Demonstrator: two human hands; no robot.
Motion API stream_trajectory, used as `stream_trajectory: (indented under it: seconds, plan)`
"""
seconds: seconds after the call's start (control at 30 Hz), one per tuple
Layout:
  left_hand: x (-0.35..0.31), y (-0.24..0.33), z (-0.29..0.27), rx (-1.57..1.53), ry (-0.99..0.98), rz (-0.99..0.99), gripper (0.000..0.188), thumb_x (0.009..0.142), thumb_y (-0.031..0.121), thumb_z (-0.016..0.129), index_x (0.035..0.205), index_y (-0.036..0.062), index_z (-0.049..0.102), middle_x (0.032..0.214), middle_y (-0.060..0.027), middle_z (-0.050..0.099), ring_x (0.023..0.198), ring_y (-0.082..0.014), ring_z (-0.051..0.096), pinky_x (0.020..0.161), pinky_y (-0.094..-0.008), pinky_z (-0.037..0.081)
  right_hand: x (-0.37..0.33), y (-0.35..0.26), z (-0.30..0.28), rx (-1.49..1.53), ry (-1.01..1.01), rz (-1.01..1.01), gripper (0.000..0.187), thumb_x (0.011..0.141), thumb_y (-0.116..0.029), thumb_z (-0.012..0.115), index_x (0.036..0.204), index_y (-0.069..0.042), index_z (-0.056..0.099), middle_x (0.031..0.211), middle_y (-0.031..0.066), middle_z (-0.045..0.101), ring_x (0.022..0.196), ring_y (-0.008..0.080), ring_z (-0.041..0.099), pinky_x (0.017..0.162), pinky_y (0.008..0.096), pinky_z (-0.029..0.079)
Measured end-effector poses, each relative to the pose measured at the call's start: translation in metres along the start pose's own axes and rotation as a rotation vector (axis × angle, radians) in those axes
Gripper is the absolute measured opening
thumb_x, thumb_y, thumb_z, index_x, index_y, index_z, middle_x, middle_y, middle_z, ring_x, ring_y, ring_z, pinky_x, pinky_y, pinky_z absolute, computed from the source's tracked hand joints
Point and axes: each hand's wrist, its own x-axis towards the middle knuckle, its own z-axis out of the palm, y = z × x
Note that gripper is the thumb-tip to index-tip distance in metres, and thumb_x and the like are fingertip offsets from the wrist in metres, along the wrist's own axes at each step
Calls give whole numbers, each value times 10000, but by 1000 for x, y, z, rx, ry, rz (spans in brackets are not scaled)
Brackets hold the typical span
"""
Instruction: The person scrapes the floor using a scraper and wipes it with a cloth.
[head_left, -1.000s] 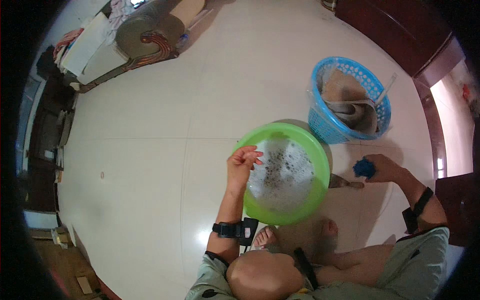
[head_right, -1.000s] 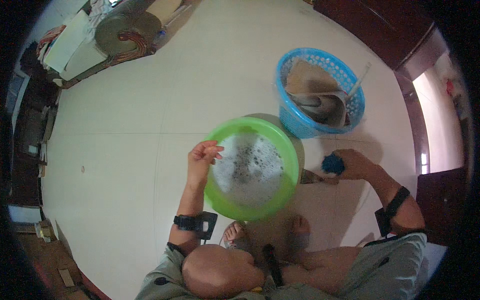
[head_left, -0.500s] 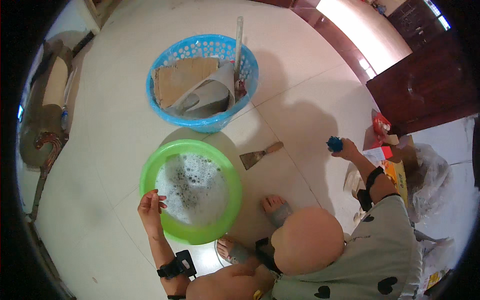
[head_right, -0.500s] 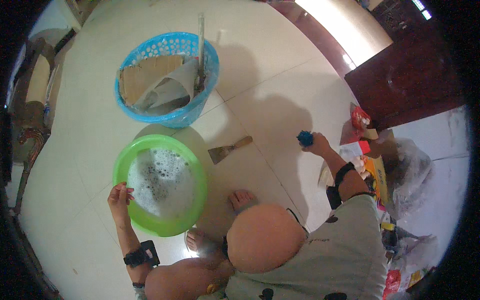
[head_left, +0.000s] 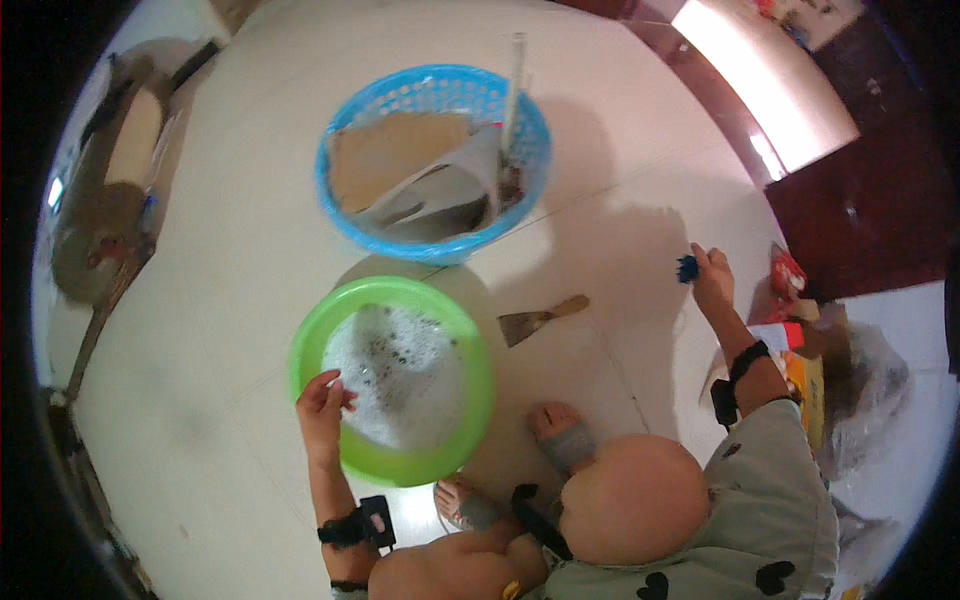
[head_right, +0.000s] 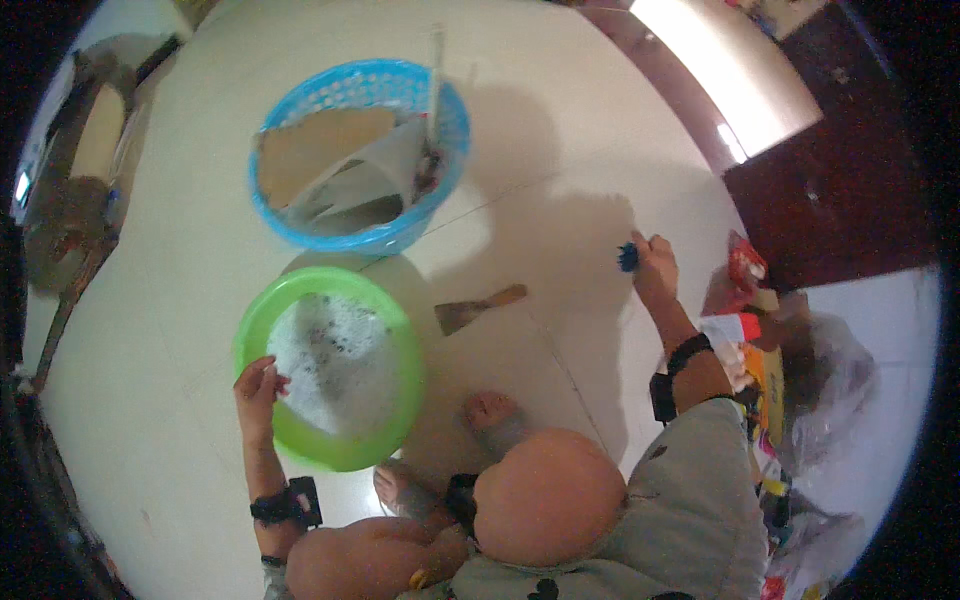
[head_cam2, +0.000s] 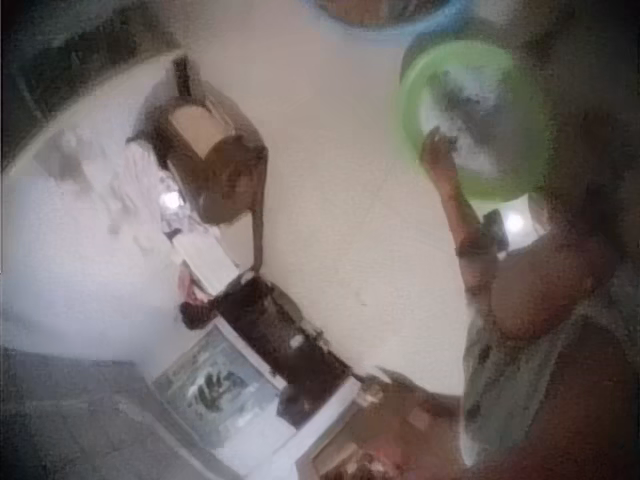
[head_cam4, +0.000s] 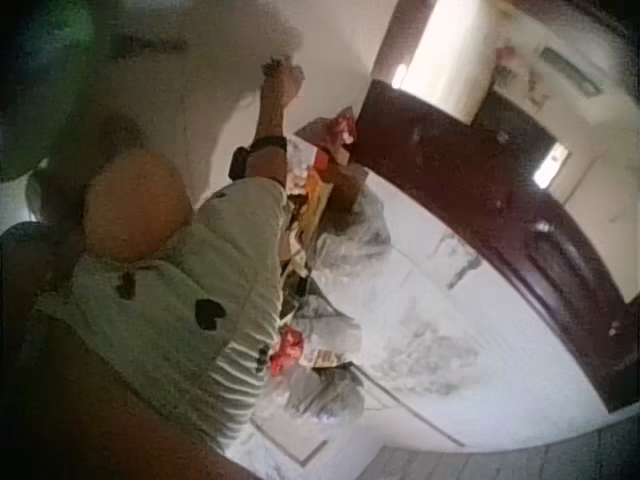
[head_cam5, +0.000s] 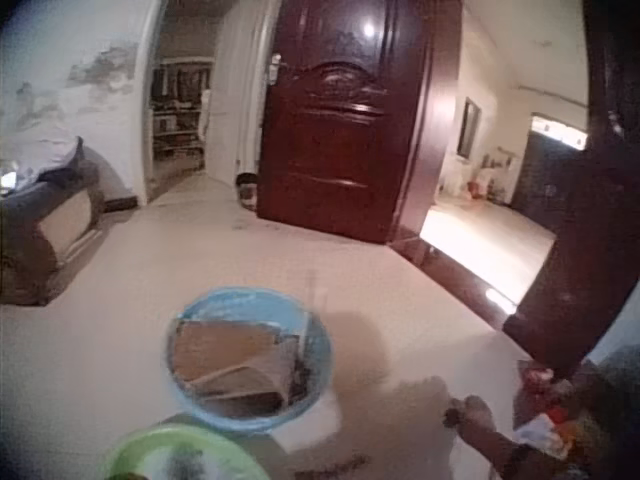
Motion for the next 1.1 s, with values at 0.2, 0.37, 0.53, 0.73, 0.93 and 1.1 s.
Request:
stream_trajectory:
  seconds: [0.2, 0.37, 0.53, 0.73, 0.93, 1.1]
  plan:
    - [-1, 11, 11, -116, -30, 13, 218, 858, 152, 499, 1028, 25, 548, 751, -67, 633, 586, -86, 541, 497, -194, 368, -67, -6, 42, 41, -255, -251, 582, 656, 67, 503, 1211, -93, 433, 1071, 130, 491, 976, 317, 484, 811, 386, 421]
    - [-4, 5, 7, -226, -25, -86, 312, 902, 227, 432, 1112, 3, 492, 837, -80, 642, 611, -85, 549, 498, -180, 358, -56, -42, 44, 87, -876, -348, 496, 668, 13, 498, 1155, -76, 459, 1092, 139, 507, 1023, 317, 491, 881, 370, 409]
    - [-1, 16, 9, -651, -204, -148, 590, 890, 453, 358, 1281, 17, 291, 1067, -123, 572, 768, -161, 582, 588, -226, 434, 35, -164, -46, 314, -711, -714, 200, 750, -152, 556, 931, -68, 557, 935, 134, 557, 873, 312, 543, 743, 389, 448]
    - [-10, 20, -2, -952, -258, -185, 826, 790, 657, 304, 1337, 52, 173, 1243, -148, 436, 1015, -261, 521, 806, -361, 458, 70, -378, -110, 962, -460, -1228, 108, 697, -81, 550, 804, -82, 563, 780, 109, 539, 779, 315, 536, 666, 390, 438]
    - [-18, 16, 20, -1034, -236, -250, 830, 768, 705, 235, 1312, 80, 263, 1286, -89, 394, 1126, -229, 441, 896, -407, 391, 34, -465, -103, 773, -72, -1341, 212, 639, -209, 632, 811, -94, 584, 881, 33, 519, 925, 219, 475, 788, 363, 364]
    - [-28, 4, 18, -1218, -292, -220, 832, 764, 712, 224, 1301, 80, 287, 1250, -73, 431, 1104, -218, 455, 890, -404, 389, 25, -469, -76, 810, -128, -1362, 201, 619, -181, 627, 804, -105, 607, 854, 26, 516, 882, 209, 478, 770, 361, 363]
